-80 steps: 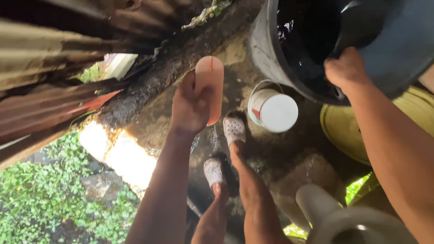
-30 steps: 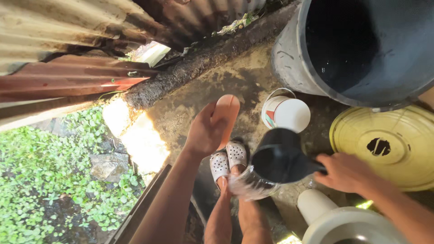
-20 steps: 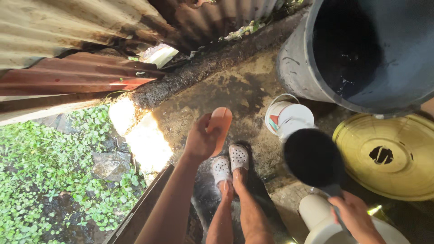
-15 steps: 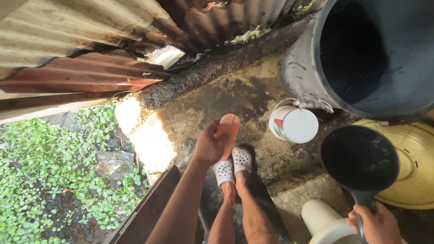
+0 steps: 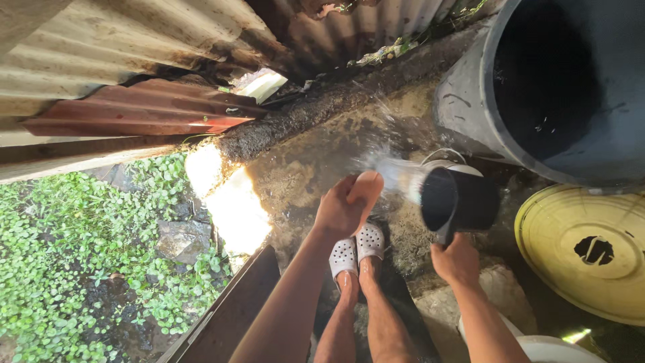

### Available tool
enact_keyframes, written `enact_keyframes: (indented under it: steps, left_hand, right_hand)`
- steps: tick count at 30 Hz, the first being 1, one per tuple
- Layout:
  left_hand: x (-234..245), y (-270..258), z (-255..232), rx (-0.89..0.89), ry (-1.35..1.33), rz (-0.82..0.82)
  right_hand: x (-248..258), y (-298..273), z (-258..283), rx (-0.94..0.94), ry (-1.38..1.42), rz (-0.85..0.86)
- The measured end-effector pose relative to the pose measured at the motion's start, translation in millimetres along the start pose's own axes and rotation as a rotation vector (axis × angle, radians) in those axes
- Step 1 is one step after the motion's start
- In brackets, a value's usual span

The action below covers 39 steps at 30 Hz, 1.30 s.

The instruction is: The person scrubs a concrete surface with a brush while pouring water from a small container. They then wash a black pan by scrubbing the inside and outside with the brush and rinsing it with water from a bucket.

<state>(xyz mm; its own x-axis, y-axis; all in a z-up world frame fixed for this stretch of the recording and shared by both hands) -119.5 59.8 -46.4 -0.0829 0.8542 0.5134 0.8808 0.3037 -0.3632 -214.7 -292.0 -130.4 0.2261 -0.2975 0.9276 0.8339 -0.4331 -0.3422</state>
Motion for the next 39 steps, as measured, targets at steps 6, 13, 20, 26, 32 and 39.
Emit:
enact_keyframes:
  steps: [6, 13, 20, 26, 32, 39]
  left_hand:
    - [-10.4, 31.3, -36.9, -0.057, -0.042, -0.011]
    - [-3.0, 17.8, -54.3, -0.095, -0.109, -0.035]
    - [-1.5, -14.2, -14.8, 0.081, 0.043, 0.026]
    - [23.6, -33.0, -16.5, 0.050, -0.034, -0.066]
    - [57.8, -32.9, -27.7, 0.140, -0.108, -0.117]
    - [72.1, -36.4, -95.3, 0.048, -0.704, -0.055]
  right_hand:
    - [-6.1, 3.8, -35.1, -0.559, 1.042, 0.473]
    - [101.9, 9.6, -112.3, -0.497, 0.844, 0.357]
    - [3.4, 2.7, -86.7, -0.566, 0.572, 0.019]
    - [-113.8, -75.4, 47.9, -0.177, 0.099, 0.010]
    - [-103.4, -140.3, 118.0, 0.004, 0.323, -0.104]
    - [99.1, -93.2, 59.1, -0.256, 0.870, -0.146]
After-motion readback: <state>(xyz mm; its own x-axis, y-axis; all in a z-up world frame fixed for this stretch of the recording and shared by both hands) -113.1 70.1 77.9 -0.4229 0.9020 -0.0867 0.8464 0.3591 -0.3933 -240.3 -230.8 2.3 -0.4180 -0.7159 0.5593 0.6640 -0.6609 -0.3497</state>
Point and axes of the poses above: each hand's wrist, its own y-axis towards the middle knuckle, its own x-axis out of the back of the hand, z = x × y, the point moved 9 cm from there along y, towards the middle knuckle, and after that the axes turned 15 degrees about -z, right-handed, at the moved point
